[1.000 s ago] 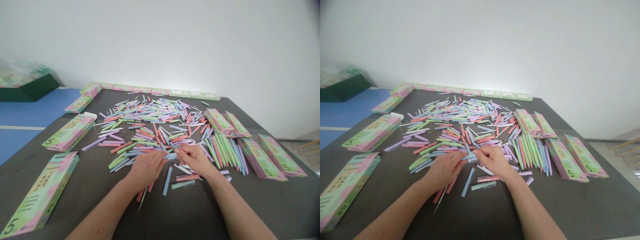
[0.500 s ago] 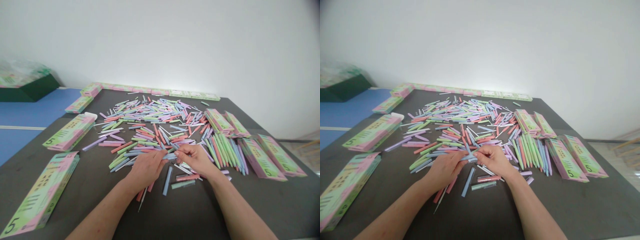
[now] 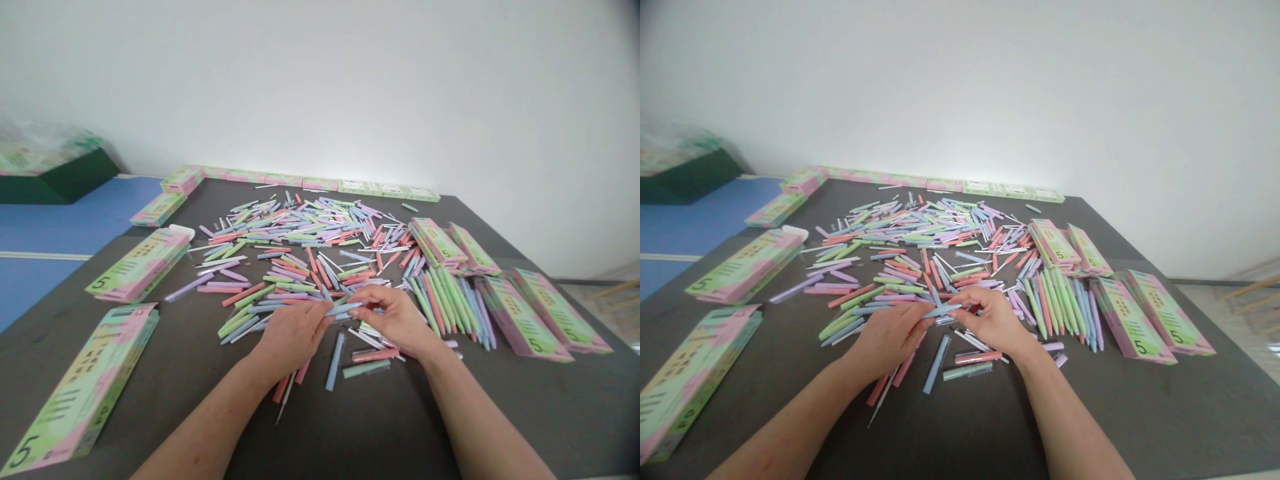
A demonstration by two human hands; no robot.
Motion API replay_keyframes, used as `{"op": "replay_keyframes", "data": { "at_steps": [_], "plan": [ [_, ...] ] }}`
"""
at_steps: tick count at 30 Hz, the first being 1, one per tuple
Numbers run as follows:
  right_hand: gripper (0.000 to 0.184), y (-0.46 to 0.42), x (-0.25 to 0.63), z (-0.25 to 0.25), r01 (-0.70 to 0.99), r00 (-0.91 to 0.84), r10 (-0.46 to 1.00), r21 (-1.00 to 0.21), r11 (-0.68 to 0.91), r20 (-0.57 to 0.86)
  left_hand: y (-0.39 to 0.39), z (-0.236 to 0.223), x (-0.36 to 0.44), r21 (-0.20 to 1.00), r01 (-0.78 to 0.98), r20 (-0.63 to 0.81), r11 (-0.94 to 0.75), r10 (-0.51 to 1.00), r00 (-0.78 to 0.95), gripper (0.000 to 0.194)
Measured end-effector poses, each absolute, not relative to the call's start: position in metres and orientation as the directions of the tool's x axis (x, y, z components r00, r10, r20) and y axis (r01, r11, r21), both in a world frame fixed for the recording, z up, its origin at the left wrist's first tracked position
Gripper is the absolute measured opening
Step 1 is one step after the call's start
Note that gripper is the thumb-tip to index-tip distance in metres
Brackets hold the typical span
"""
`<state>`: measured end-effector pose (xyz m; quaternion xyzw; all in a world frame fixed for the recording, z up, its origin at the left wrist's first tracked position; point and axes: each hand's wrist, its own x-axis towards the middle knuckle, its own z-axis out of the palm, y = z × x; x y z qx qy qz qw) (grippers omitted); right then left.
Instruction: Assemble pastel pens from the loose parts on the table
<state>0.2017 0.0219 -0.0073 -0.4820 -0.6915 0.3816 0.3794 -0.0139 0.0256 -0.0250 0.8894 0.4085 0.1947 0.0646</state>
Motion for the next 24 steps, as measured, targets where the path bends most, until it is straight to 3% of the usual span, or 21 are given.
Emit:
{"op": "replay_keyframes", "data": {
  "at_steps": [7, 9, 12, 17, 20, 24],
  "plan": [
    [0.046, 0.0221, 0.1966, -0.0101, 0.443, -0.273, 0.959, -0.876, 0.191, 0.071, 0.0247, -0.0279, -0.0127, 0.249, 0.68, 0.342, -0.69, 0.719, 0.605, 0.026],
    [0.044, 0.0218, 0.1965, -0.0091, 0.439, -0.299, 0.952, -0.878, 0.193, 0.06, 0.0253, -0.027, -0.0133, 0.253, 0.684, 0.331, -0.684, 0.726, 0.603, 0.025],
    [0.022, 0.0219, 0.1978, -0.0068, 0.401, -0.32, 0.942, -0.886, 0.235, 0.104, 0.026, -0.0252, -0.0141, 0.261, 0.701, 0.296, -0.664, 0.746, 0.596, 0.026],
    [0.015, 0.0229, 0.1995, -0.008, 0.394, -0.242, 0.956, -0.883, 0.256, 0.169, 0.0262, -0.0241, -0.0142, 0.262, 0.712, 0.276, -0.652, 0.757, 0.592, 0.027],
    [0.02, 0.0228, 0.1985, -0.0098, 0.399, -0.246, 0.962, -0.892, 0.214, 0.12, 0.0256, -0.0249, -0.0136, 0.258, 0.704, 0.289, -0.662, 0.748, 0.598, 0.028],
    [0.045, 0.0224, 0.1961, -0.0109, 0.44, -0.284, 0.957, -0.878, 0.189, 0.063, 0.0245, -0.0259, -0.0126, 0.249, 0.693, 0.304, -0.677, 0.734, 0.608, 0.027]
  ]
}}
